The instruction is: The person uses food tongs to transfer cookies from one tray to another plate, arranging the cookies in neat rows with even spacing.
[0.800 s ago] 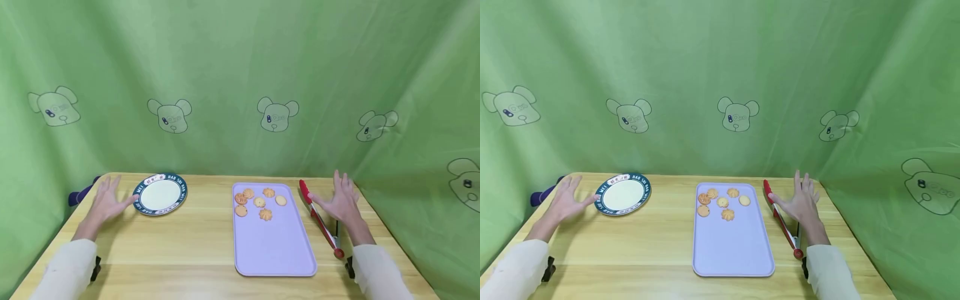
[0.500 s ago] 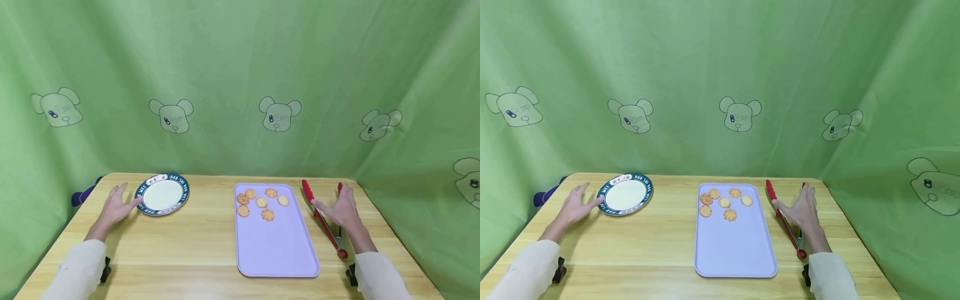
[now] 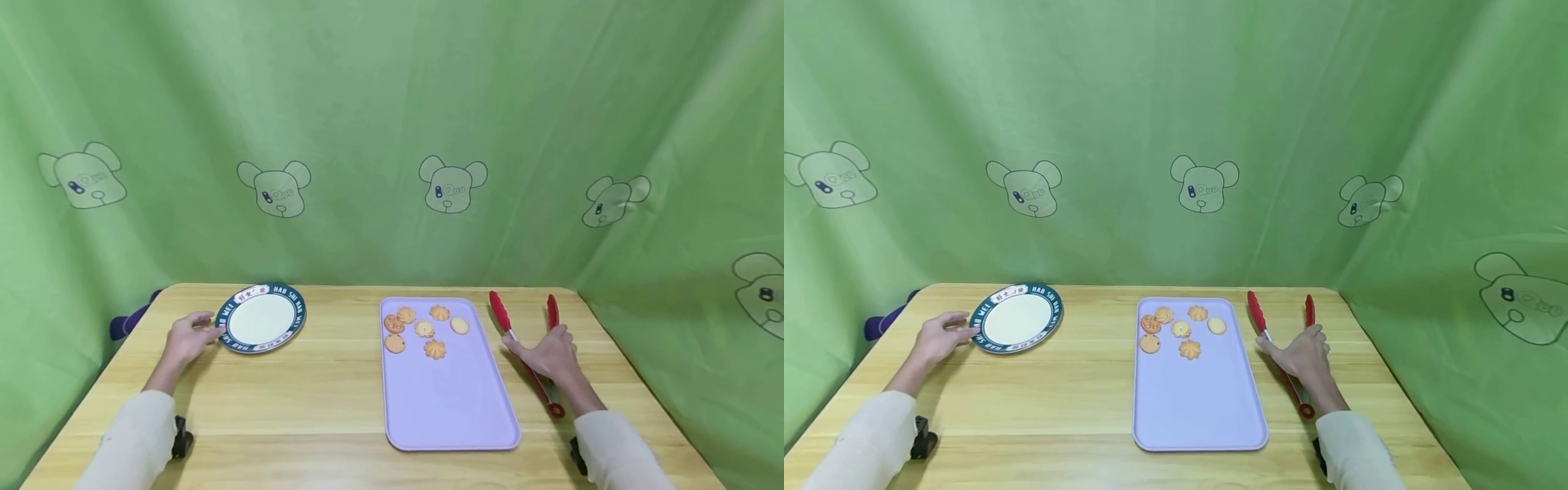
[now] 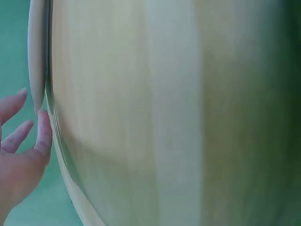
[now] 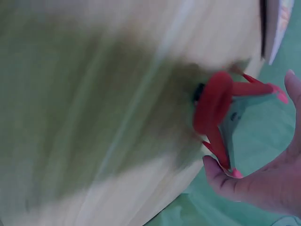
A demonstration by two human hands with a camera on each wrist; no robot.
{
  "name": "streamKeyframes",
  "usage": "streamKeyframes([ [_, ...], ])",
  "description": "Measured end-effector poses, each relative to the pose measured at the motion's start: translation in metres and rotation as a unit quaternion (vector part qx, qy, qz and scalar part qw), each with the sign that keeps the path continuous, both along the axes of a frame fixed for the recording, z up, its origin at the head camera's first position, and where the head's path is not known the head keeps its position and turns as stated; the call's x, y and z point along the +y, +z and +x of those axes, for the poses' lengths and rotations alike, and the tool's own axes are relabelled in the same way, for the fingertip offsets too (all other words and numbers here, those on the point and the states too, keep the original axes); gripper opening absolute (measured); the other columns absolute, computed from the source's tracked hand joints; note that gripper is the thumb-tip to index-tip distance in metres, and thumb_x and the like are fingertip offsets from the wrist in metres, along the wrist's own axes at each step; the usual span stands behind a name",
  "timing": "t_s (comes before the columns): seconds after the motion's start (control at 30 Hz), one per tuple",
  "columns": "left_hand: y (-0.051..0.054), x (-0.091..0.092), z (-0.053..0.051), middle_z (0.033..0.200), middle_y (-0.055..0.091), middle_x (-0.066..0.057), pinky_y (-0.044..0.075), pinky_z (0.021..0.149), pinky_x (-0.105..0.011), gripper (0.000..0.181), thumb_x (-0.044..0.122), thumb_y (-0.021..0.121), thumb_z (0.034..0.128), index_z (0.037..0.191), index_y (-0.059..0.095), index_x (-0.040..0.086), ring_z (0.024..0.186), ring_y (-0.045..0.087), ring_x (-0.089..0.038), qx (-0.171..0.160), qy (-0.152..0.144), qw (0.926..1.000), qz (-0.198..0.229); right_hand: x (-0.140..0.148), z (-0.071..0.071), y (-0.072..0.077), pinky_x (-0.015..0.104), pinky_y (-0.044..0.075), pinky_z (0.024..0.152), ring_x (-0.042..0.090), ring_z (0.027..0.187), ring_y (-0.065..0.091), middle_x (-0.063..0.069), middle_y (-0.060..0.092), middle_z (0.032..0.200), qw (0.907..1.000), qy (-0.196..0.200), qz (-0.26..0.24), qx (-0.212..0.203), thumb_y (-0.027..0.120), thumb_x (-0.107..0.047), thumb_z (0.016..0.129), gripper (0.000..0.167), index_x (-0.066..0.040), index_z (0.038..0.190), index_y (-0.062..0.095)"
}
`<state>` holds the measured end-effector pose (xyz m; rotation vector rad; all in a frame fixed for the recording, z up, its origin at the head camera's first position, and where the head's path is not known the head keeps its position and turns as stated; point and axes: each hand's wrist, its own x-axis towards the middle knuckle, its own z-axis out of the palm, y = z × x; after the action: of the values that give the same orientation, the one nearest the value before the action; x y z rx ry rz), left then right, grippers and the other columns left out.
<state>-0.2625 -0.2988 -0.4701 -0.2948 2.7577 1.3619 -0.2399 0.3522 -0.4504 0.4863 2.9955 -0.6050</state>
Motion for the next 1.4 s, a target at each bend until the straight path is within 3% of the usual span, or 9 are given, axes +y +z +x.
streamKeyframes([
  [0.17,0.001,0.006,-0.003,0.139,0.039,-0.033,0.033,0.107,-0.055,0.062,0.018,0.066,0.0857,0.136,0.041,-0.008,0.124,0.044,-0.046,0.000,-0.004,0.9999,0.013,-0.004,0.002,-0.005,0.066,0.030,0.104,0.064,0.121,0.026,0.054,0.011,0.135,0.9992,-0.006,0.013,-0.037,0.052,-0.076,0.075,0.136,0.029,0.131,-0.014],
  [0.27,0.001,0.009,-0.005,0.138,0.040,-0.034,0.038,0.104,-0.053,0.059,0.015,0.067,0.0841,0.133,0.045,-0.009,0.121,0.045,-0.046,-0.001,-0.002,1.0000,0.007,-0.005,0.001,-0.009,0.066,0.032,0.102,0.063,0.118,0.030,0.055,0.014,0.133,0.9991,-0.014,0.019,-0.035,0.050,-0.075,0.076,0.136,0.029,0.131,-0.016],
  [0.43,0.001,0.013,-0.007,0.136,0.042,-0.035,0.052,0.084,-0.037,0.054,0.012,0.068,0.0831,0.129,0.049,-0.009,0.105,0.056,-0.037,-0.010,0.011,0.9999,-0.004,-0.004,-0.002,-0.012,0.065,0.039,0.095,0.060,0.109,0.040,0.055,0.019,0.129,0.9989,-0.018,0.029,-0.032,0.048,-0.076,0.077,0.136,0.030,0.129,-0.017],
  [0.6,0.005,0.013,-0.007,0.133,0.043,-0.036,0.050,0.065,-0.020,0.054,0.011,0.069,0.0819,0.128,0.049,-0.010,0.082,0.061,-0.020,-0.019,0.017,0.9997,-0.001,-0.004,-0.006,-0.014,0.064,0.040,0.094,0.060,0.106,0.043,0.055,0.011,0.132,0.9989,-0.007,0.034,-0.031,0.045,-0.075,0.080,0.132,0.032,0.129,-0.014],
  [0.7,0.006,0.013,-0.007,0.134,0.042,-0.036,0.051,0.068,-0.023,0.054,0.010,0.069,0.0816,0.128,0.050,-0.009,0.083,0.060,-0.021,-0.027,0.017,0.9995,0.004,-0.004,-0.007,-0.016,0.062,0.044,0.089,0.057,0.100,0.046,0.054,0.012,0.130,0.9994,-0.009,0.028,-0.017,0.046,-0.073,0.081,0.129,0.032,0.129,-0.011],
  [0.8,0.007,0.014,-0.006,0.136,0.041,-0.035,0.052,0.080,-0.034,0.053,0.011,0.069,0.0816,0.127,0.051,-0.008,0.098,0.057,-0.031,-0.033,0.010,0.9994,0.006,-0.004,-0.007,-0.019,0.055,0.049,0.075,0.049,0.086,0.050,0.050,0.023,0.121,0.9993,-0.032,0.016,0.006,0.049,-0.072,0.080,0.126,0.030,0.132,-0.004],
  [0.93,0.007,0.016,-0.005,0.136,0.040,-0.035,0.047,0.089,-0.040,0.053,0.011,0.070,0.0802,0.126,0.051,-0.008,0.112,0.049,-0.040,-0.033,-0.008,0.9994,0.000,-0.002,-0.008,-0.018,0.043,0.044,0.058,0.038,0.075,0.047,0.038,0.033,0.106,0.9975,-0.059,0.005,0.040,0.052,-0.073,0.077,0.120,0.027,0.129,0.011],
  [1.13,0.007,0.018,0.000,0.130,0.046,-0.036,0.052,0.070,-0.024,0.053,0.005,0.071,0.0780,0.125,0.051,-0.009,0.091,0.059,-0.026,-0.036,-0.023,0.9990,0.006,0.002,-0.011,-0.005,0.042,0.043,0.058,0.041,0.080,0.048,0.037,0.036,0.108,0.9979,-0.041,-0.001,0.051,0.048,-0.079,0.075,0.122,0.025,0.130,0.017],
  [1.4,0.005,0.024,0.006,0.117,0.054,-0.032,0.055,0.066,-0.025,0.053,0.002,0.071,0.0773,0.125,0.051,-0.010,0.076,0.059,-0.016,-0.039,-0.042,0.9981,0.020,0.005,-0.010,0.013,0.042,0.047,0.061,0.041,0.084,0.052,0.036,0.045,0.106,0.9987,0.006,0.011,0.048,0.050,-0.078,0.074,0.114,0.024,0.121,0.033],
])
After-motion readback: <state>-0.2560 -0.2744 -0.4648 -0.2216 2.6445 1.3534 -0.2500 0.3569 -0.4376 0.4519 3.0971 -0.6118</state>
